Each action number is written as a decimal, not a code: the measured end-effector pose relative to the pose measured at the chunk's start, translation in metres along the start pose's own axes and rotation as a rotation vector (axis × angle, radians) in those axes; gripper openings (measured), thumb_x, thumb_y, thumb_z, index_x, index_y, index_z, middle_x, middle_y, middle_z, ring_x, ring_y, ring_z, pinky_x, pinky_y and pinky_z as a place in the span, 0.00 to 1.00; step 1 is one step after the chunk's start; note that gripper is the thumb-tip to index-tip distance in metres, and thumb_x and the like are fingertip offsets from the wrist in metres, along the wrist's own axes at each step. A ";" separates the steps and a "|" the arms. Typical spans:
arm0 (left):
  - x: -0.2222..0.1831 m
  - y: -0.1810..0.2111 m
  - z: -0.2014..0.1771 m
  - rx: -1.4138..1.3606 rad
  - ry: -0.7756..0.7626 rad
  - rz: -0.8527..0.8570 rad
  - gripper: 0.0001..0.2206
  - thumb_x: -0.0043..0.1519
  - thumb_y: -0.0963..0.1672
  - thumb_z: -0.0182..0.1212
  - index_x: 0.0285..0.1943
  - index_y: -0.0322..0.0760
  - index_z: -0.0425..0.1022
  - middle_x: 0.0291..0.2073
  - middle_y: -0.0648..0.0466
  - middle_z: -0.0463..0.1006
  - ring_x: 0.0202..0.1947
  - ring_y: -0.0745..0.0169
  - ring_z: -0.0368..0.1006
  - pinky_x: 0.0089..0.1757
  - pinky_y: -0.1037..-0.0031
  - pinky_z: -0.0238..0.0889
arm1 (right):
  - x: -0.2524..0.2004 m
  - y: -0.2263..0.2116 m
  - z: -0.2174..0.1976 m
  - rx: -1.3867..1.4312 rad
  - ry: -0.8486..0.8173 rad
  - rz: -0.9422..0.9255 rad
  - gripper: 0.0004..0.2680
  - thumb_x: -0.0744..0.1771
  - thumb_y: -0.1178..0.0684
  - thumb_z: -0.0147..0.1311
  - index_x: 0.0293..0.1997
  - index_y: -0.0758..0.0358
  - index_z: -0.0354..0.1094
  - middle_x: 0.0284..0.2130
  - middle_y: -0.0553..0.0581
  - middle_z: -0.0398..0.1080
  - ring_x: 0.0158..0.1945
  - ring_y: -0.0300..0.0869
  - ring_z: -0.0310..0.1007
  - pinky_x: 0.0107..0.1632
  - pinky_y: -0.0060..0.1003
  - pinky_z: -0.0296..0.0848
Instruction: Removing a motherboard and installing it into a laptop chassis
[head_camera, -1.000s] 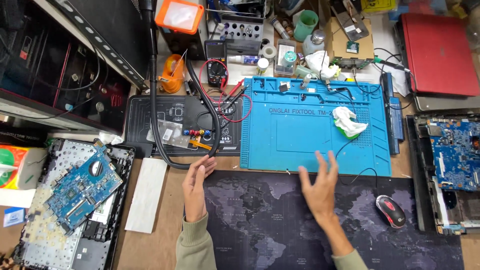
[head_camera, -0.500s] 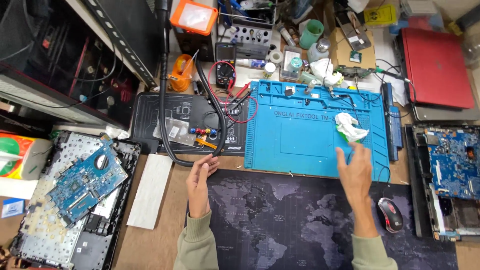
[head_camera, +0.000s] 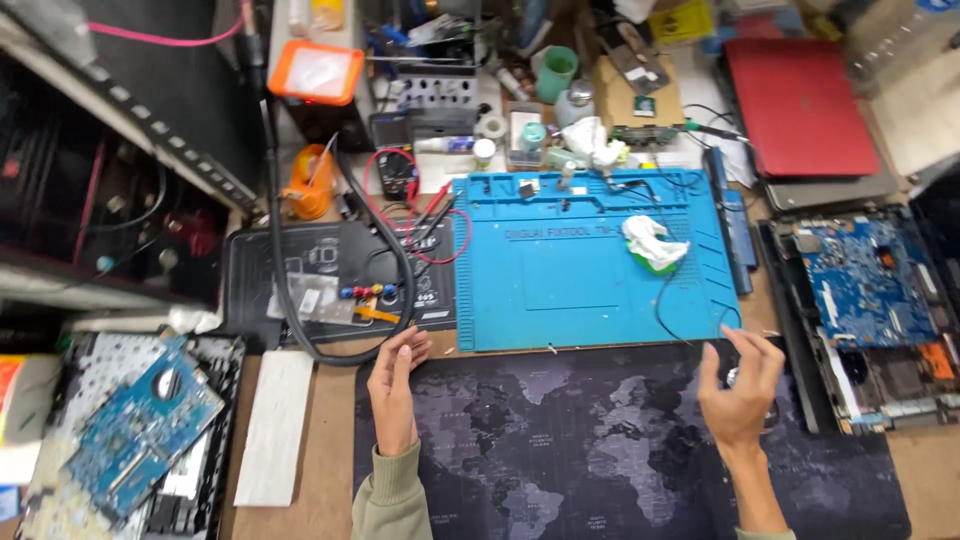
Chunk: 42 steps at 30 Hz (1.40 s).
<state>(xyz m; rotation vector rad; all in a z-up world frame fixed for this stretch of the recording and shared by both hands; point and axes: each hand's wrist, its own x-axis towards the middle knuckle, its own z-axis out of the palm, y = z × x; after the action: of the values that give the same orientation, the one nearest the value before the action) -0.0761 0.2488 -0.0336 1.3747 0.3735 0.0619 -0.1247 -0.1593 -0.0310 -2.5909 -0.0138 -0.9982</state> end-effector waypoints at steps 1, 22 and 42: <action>0.001 0.000 0.007 0.003 -0.009 0.001 0.17 0.68 0.47 0.49 0.61 0.33 0.74 0.52 0.45 0.81 0.52 0.51 0.79 0.54 0.63 0.76 | -0.015 0.008 -0.007 -0.005 0.005 0.007 0.11 0.70 0.65 0.57 0.59 0.76 0.69 0.51 0.73 0.63 0.55 0.60 0.66 0.62 0.52 0.68; 0.000 -0.053 0.067 0.092 -0.275 0.088 0.14 0.69 0.45 0.50 0.57 0.34 0.77 0.49 0.47 0.82 0.51 0.54 0.79 0.53 0.67 0.73 | -0.067 0.039 -0.031 -0.067 -0.047 0.301 0.21 0.66 0.63 0.61 0.67 0.75 0.60 0.61 0.75 0.56 0.66 0.67 0.61 0.62 0.61 0.70; 0.003 -0.049 0.068 0.063 -0.227 0.094 0.15 0.69 0.46 0.50 0.56 0.33 0.77 0.47 0.47 0.82 0.48 0.55 0.79 0.50 0.68 0.76 | -0.067 0.041 -0.026 -0.081 -0.019 0.162 0.21 0.65 0.65 0.66 0.64 0.80 0.61 0.58 0.78 0.59 0.63 0.67 0.65 0.63 0.59 0.72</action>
<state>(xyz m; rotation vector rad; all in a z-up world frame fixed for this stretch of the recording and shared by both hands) -0.0615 0.1757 -0.0722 1.4441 0.1212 -0.0287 -0.1865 -0.1984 -0.0704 -2.6249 0.2329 -0.9336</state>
